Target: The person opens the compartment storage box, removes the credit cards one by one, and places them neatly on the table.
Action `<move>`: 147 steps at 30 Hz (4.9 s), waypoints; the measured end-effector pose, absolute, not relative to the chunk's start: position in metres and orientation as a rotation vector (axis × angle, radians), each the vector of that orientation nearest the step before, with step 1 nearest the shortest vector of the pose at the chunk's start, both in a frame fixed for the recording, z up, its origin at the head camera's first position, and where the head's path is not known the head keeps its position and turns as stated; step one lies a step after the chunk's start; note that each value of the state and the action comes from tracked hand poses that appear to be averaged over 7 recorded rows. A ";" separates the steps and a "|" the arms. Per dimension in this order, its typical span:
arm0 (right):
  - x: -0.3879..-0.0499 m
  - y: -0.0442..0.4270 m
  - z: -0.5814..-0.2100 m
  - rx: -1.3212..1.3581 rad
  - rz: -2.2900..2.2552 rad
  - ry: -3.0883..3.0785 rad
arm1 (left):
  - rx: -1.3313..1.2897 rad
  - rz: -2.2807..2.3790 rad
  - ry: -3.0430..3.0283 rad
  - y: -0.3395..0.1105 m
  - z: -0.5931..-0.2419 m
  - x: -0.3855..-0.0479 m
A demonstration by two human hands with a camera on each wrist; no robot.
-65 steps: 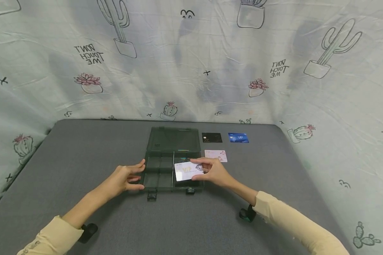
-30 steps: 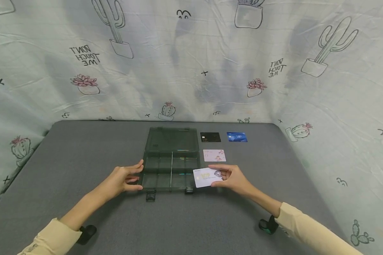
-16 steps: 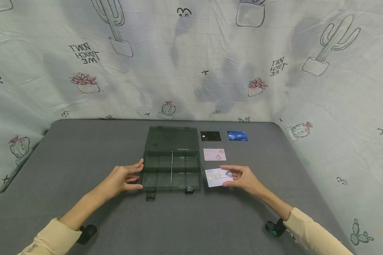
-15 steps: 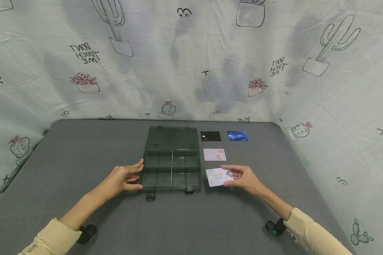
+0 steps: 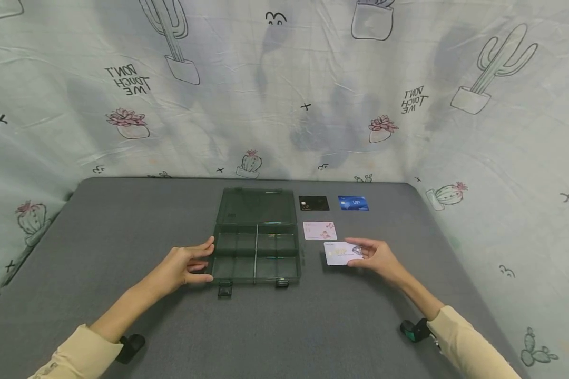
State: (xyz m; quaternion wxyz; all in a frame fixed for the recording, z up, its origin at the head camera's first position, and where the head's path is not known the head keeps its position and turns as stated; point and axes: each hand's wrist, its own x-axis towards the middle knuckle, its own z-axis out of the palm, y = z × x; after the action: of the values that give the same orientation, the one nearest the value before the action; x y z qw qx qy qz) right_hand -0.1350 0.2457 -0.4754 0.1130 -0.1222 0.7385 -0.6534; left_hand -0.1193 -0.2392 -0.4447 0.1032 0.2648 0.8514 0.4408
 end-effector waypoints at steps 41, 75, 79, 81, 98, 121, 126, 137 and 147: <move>-0.197 0.300 -0.481 -0.153 -1.726 2.444 | 0.768 1.286 2.554 -0.236 -0.457 -0.118; -0.221 0.323 -0.449 -0.327 -1.280 2.533 | 0.638 1.331 2.504 -0.227 -0.438 -0.121; -0.221 0.323 -0.446 -0.386 -1.159 2.636 | 0.650 1.323 2.509 -0.228 -0.439 -0.121; -0.221 0.323 -0.447 -0.403 -1.133 2.664 | 0.644 1.322 2.507 -0.227 -0.439 -0.122; -0.231 0.328 -0.448 -0.359 -1.093 2.720 | 0.592 1.356 2.484 -0.227 -0.437 -0.122; -0.236 0.324 -0.450 -0.301 -1.064 2.688 | 0.705 1.299 2.533 -0.230 -0.444 -0.126; -0.235 0.324 -0.452 -0.300 -1.040 2.701 | 0.739 1.276 2.545 -0.232 -0.444 -0.129; -0.236 0.328 -0.452 -0.415 -1.095 2.706 | 0.748 1.263 2.554 -0.232 -0.441 -0.131; -0.238 0.325 -0.451 -0.296 -1.056 2.682 | 0.719 1.270 2.544 -0.232 -0.440 -0.131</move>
State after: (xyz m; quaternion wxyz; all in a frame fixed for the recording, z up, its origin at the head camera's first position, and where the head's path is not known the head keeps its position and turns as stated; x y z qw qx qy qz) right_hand -0.2376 0.3251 -0.4508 0.1217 -0.1015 0.9186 -0.3619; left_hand -0.1307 -0.2319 -0.4399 0.1043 0.2438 0.8627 0.4307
